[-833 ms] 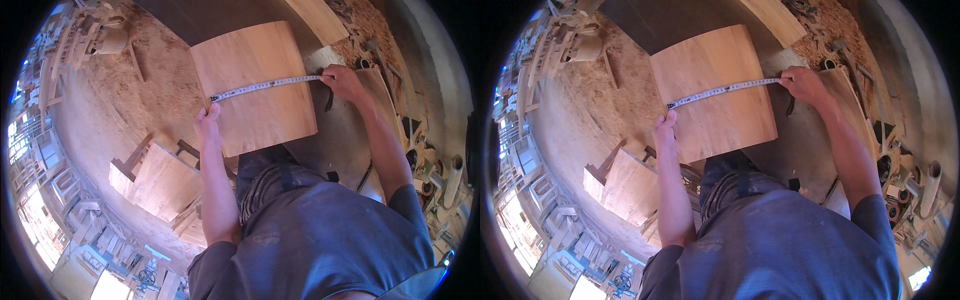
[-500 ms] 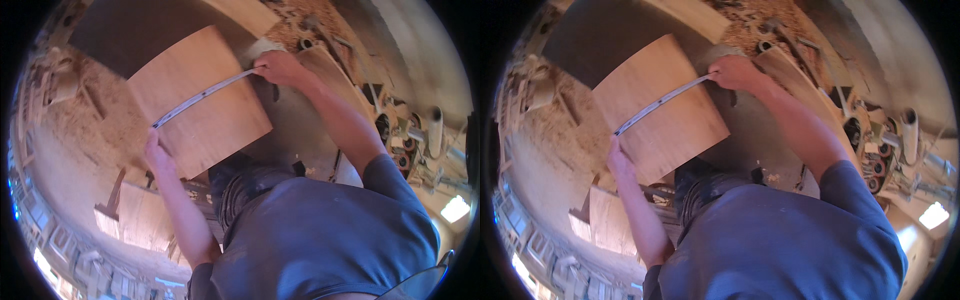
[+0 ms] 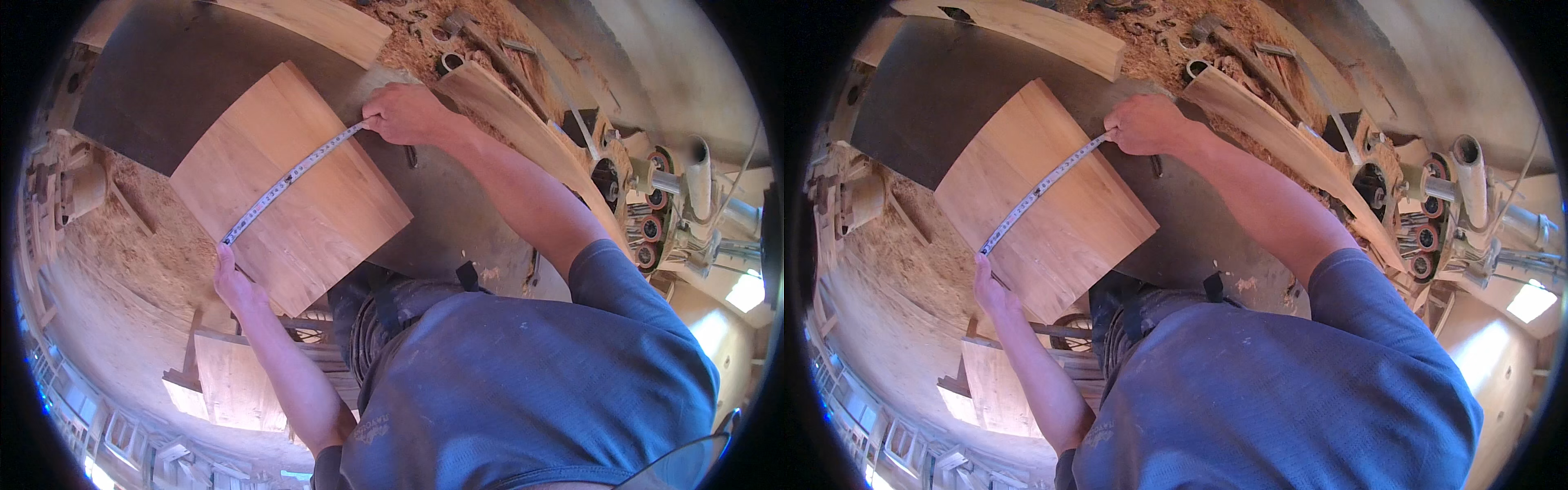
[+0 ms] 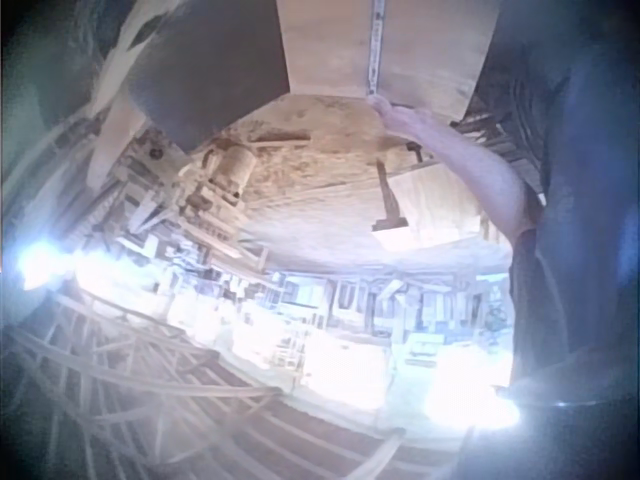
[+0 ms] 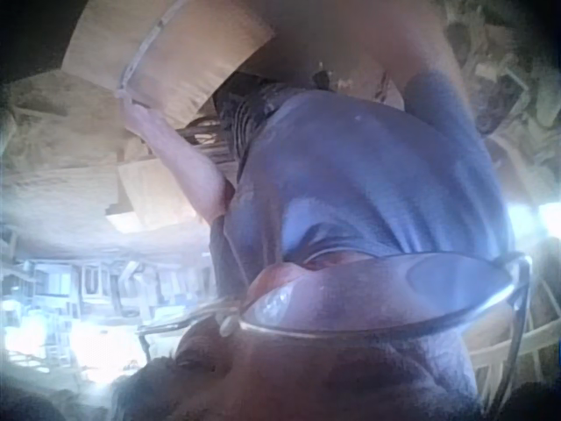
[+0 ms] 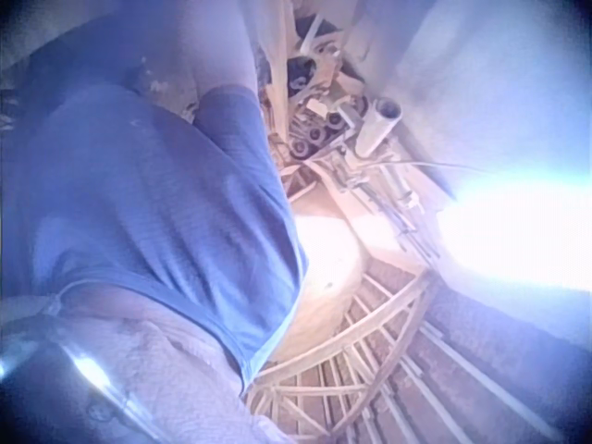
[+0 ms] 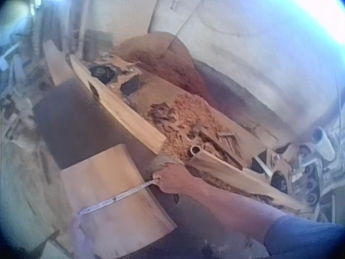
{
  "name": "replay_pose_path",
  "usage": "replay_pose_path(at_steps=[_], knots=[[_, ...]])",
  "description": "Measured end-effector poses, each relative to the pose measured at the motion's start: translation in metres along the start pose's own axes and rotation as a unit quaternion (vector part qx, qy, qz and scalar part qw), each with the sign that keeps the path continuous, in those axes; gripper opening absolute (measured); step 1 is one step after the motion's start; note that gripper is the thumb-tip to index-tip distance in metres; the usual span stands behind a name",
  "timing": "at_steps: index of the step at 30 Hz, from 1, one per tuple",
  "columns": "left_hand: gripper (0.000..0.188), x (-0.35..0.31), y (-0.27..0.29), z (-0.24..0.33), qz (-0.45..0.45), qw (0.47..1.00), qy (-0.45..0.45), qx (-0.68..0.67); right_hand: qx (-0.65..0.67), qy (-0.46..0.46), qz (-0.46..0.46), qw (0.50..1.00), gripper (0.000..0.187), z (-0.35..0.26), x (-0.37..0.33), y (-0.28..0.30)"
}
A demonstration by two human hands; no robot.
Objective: The person shapes the edges of wood panels using a shaper machine, measures the dimensions with a tape measure, and clears wood shavings from the workspace with a hammer and by hand.
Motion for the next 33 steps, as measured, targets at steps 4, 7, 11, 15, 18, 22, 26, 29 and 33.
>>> replay_pose_path(at_steps=[4,7,11,15,18,22,26,29,33], knots=[[0.049,0.0,0.001,0.002,0.011,1.0,-0.006,0.011,0.011,0.023,0.057,0.998,0.021,0.0,-0.003,0.003],[0.048,0.002,0.003,0.001,0.016,1.0,-0.005,0.018,0.008,0.011,0.053,0.999,0.021,0.002,-0.003,0.001],[0.047,0.005,0.004,0.0,0.005,1.0,-0.002,0.008,0.015,0.002,0.036,0.999,0.02,0.0,-0.001,0.003],[0.045,-0.003,-0.006,0.004,-0.01,1.0,-0.011,-0.011,0.027,-0.007,0.002,1.0,0.019,0.001,0.0,0.004],[0.046,0.006,0.002,0.003,0.007,0.999,-0.038,0.016,0.039,-0.012,0.003,0.999,0.02,0.0,-0.003,0.011],[0.047,0.005,-0.011,0.002,-0.008,0.998,-0.049,0.04,-0.043,-0.012,-0.029,0.999,0.021,0.017,-0.009,0.006],[0.051,0.017,0.02,-0.014,-0.021,0.997,-0.003,-0.079,0.145,-0.019,-0.029,0.989,0.024,0.004,-0.013,0.009],[0.059,-0.003,0.006,-0.017,-0.048,0.992,0.056,-0.099,0.282,-0.107,-0.009,0.953,0.024,-0.002,-0.045,0.004],[0.041,-0.037,-0.003,-0.012,-0.141,0.985,0.063,-0.083,0.309,-0.162,-0.023,0.937,0.023,0.005,-0.103,-0.016]])
Point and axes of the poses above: each hand's wrist, its own x-axis towards the middle knuckle, its own y-axis out of the back of the hand, z = x × y, the point moved 7 cm from there along x, towards the middle knuckle, and after that the axes turned 6 degrees about y, right-handed, at the moved point
